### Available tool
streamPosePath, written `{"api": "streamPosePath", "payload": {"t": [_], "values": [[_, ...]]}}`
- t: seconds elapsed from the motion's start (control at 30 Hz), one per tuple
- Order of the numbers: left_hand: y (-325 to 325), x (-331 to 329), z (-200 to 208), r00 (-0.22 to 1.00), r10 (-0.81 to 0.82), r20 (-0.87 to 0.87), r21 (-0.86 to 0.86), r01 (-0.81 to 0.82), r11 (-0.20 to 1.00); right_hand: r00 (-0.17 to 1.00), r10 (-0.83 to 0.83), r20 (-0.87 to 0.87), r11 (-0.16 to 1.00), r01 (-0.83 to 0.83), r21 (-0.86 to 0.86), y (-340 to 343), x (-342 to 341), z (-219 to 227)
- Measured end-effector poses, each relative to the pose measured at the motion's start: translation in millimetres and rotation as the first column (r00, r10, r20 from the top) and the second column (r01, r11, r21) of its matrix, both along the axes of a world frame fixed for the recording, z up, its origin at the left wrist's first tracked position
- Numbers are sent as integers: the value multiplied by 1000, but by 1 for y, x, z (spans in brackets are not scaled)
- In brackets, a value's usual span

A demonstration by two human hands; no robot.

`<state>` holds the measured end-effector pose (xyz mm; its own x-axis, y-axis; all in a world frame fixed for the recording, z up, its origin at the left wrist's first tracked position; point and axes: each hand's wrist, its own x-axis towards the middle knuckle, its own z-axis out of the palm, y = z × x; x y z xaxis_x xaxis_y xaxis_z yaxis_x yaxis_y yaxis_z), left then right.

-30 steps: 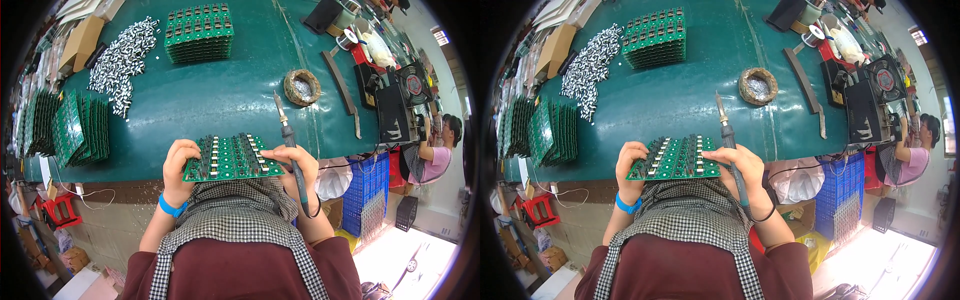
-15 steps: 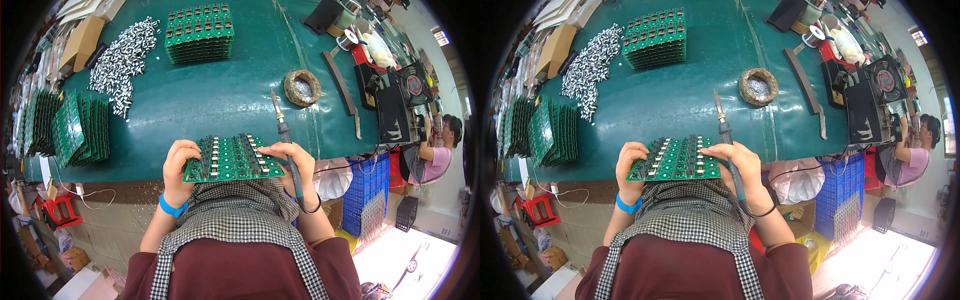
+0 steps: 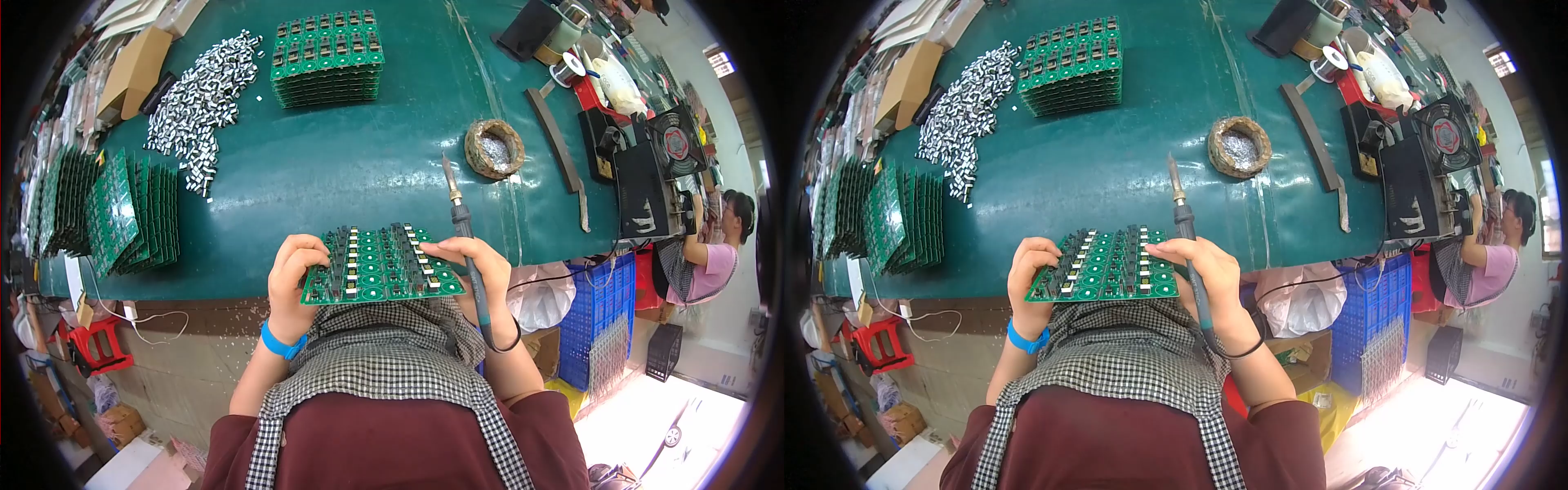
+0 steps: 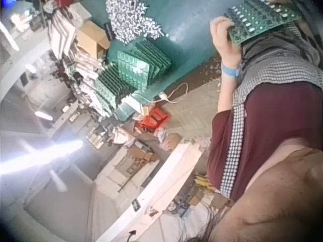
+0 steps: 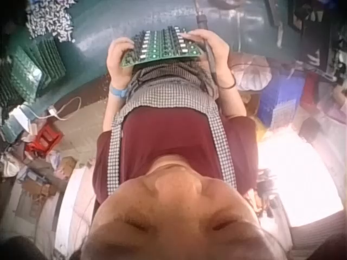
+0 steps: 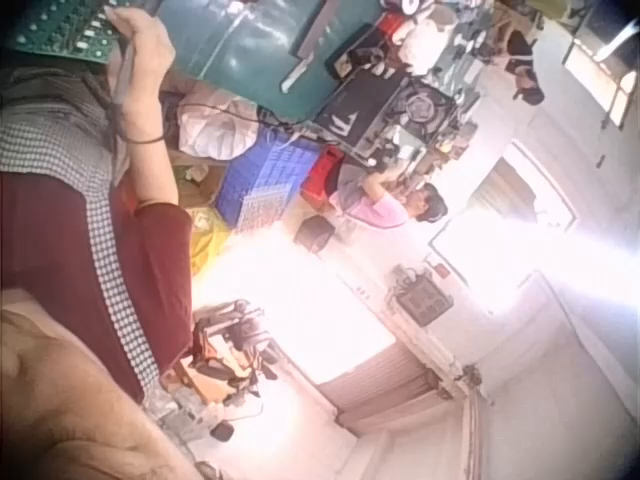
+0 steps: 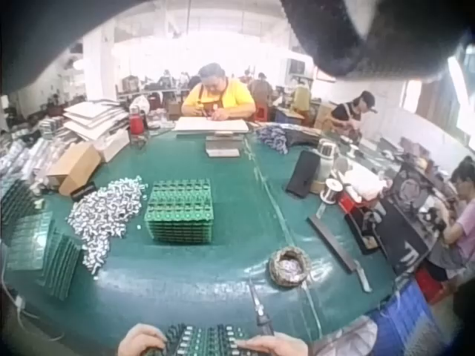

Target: The person solders electronic components onto a printed circuit board using a soldering iron and solder wire.

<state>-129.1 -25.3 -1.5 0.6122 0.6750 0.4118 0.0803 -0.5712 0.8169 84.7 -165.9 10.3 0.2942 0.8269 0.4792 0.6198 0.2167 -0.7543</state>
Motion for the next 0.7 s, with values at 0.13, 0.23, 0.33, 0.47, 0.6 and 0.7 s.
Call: {"api": "streamPosePath", "payload": {"t": [0.13,0.23,0.33,0.47,0.6,0.7], "values": [[1,0,-1,1000,8,12,12,-8,1000,999,5,35,1000,-4,-22,0,-2,6],[2,2,0,1000,19,13,23,-19,1000,999,-37,-29,999,37,-5,0,-6,5],[1,3,2,1000,28,11,8,-28,1000,993,-82,-89,997,83,3,-7,0,-3],[2,3,1,999,33,9,20,-33,999,990,-88,-115,996,88,-1,-9,0,-11],[3,4,-1,999,32,20,45,-33,998,990,-100,-98,995,101,4,-9,0,-11],[2,4,0,999,34,13,34,-35,999,995,-82,-48,996,83,17,-10,2,-11]]}}
